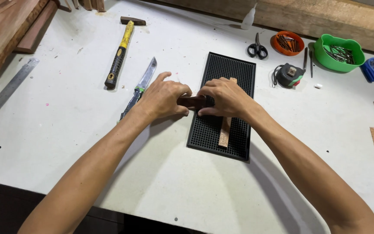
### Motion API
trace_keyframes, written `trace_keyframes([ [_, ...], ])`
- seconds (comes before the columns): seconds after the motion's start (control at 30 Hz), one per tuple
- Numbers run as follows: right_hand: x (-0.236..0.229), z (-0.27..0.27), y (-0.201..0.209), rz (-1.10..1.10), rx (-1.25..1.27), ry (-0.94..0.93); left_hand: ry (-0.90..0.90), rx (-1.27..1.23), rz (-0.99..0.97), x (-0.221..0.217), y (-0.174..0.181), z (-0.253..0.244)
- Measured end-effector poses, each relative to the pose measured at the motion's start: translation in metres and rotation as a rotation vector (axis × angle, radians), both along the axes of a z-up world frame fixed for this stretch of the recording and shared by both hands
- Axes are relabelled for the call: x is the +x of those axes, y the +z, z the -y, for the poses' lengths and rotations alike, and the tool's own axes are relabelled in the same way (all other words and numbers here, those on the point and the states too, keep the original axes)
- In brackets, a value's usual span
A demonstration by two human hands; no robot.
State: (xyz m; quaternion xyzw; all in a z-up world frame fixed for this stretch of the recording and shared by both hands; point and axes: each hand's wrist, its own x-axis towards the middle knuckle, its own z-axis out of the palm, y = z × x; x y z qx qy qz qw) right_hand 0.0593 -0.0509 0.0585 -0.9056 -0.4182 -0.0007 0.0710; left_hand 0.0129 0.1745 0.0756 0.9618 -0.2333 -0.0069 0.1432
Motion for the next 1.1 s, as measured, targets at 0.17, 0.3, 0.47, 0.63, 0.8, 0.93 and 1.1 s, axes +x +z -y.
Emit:
trace_keyframes([
  [0.17,0.002,-0.002,-0.008,0.069,-0.003,0.039,-0.089,0.115,0.098,-0.001,-0.003,0.007],
  [0.3,0.006,0.009,-0.023,0.285,0.108,0.102,-0.175,0.207,0.415,0.033,-0.059,0.007],
  [0.47,-0.046,0.028,0.027,0.368,0.097,0.021,-0.253,-0.013,0.793,0.006,-0.030,0.033],
  [0.63,-0.078,0.070,-0.002,0.491,0.131,0.079,-0.326,0.005,0.706,-0.042,-0.026,0.063],
  [0.8,-0.112,0.087,-0.036,0.356,0.156,0.036,-0.423,0.083,0.766,-0.073,-0.054,0.068],
  [0.93,-0.127,0.091,-0.051,0.407,0.181,0.136,-0.484,0.173,0.816,-0.088,-0.057,0.068],
  [1.1,-0.127,0.089,-0.046,0.381,0.064,0.074,-0.515,0.068,0.635,-0.076,-0.060,0.070],
])
